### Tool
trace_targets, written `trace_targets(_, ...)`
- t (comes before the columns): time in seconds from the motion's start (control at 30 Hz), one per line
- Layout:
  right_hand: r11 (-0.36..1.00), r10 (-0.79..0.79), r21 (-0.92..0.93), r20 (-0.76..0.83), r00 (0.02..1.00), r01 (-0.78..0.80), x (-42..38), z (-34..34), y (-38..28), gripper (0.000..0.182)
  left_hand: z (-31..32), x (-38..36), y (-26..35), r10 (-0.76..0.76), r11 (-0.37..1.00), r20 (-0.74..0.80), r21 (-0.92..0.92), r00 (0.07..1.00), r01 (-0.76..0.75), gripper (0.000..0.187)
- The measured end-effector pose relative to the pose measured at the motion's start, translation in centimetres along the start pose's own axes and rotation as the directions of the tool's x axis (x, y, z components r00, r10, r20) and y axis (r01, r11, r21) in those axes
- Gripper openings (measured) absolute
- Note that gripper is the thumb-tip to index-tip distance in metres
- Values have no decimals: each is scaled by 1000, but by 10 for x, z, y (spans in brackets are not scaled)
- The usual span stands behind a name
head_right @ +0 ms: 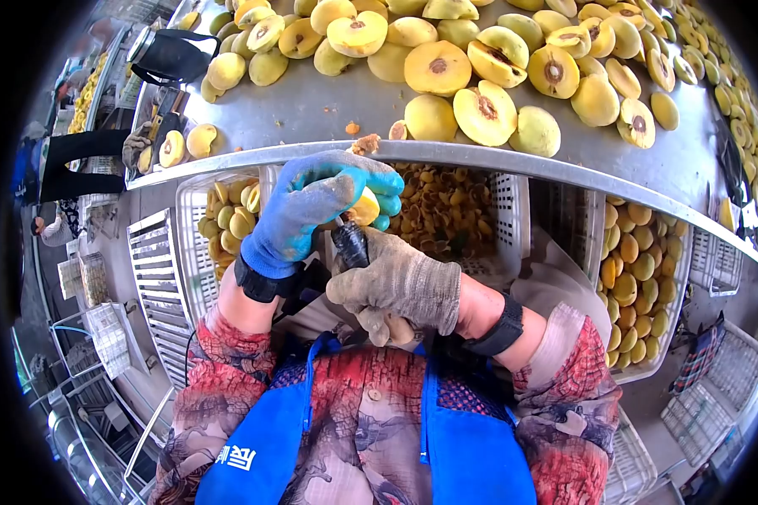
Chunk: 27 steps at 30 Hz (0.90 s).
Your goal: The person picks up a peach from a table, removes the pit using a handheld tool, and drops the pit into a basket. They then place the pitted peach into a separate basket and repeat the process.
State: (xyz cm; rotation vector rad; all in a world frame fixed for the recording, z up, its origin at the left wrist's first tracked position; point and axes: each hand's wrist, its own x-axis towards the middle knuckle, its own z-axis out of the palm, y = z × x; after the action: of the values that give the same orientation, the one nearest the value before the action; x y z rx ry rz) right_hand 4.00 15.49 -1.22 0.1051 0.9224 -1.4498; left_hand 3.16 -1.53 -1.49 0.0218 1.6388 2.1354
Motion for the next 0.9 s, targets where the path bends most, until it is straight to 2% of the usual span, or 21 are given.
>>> trace_targets(0.1,1000,-1,-12,28,1000,1,-4,4,-7,23,3,-1,1,8,1000,-17,-23,1000,-8,40)
trace_targets(0.2,975,-151,-194,-226,962,107,11,9,7,23,3,2,-2,5,1000,-47,7,999,-5,38)
trace_targets(0.3,996,-57,-77,-152,987,45,6,8,1,22,3,3,-2,13,1000,-68,25,998,-11,39)
trace_targets(0.4,994,-69,96,93,993,60,-4,3,-4,19,8,3,-3,73,997,-105,8,992,-72,40)
trace_targets(0.5,991,-112,74,76,991,107,-5,3,-3,17,11,3,-1,106,994,-84,-25,991,-108,42)
trace_targets(0.6,985,-106,153,166,980,81,-9,2,-6,16,11,2,7,105,993,-37,-41,994,-106,44)
trace_targets(0.7,941,-107,339,309,945,-5,-12,0,0,15,16,-1,8,96,991,-35,-90,995,-99,46)
trace_targets(0.83,911,-113,406,415,903,-73,-12,-1,4,13,18,-1,9,125,979,-30,-156,992,-128,49)
trace_targets(0.87,926,-115,374,400,909,-48,-10,-3,5,14,18,-1,9,122,978,-41,-167,992,-128,50)
trace_targets(0.9,958,-116,285,314,942,23,-12,0,2,14,19,0,9,118,976,-50,-179,992,-126,50)
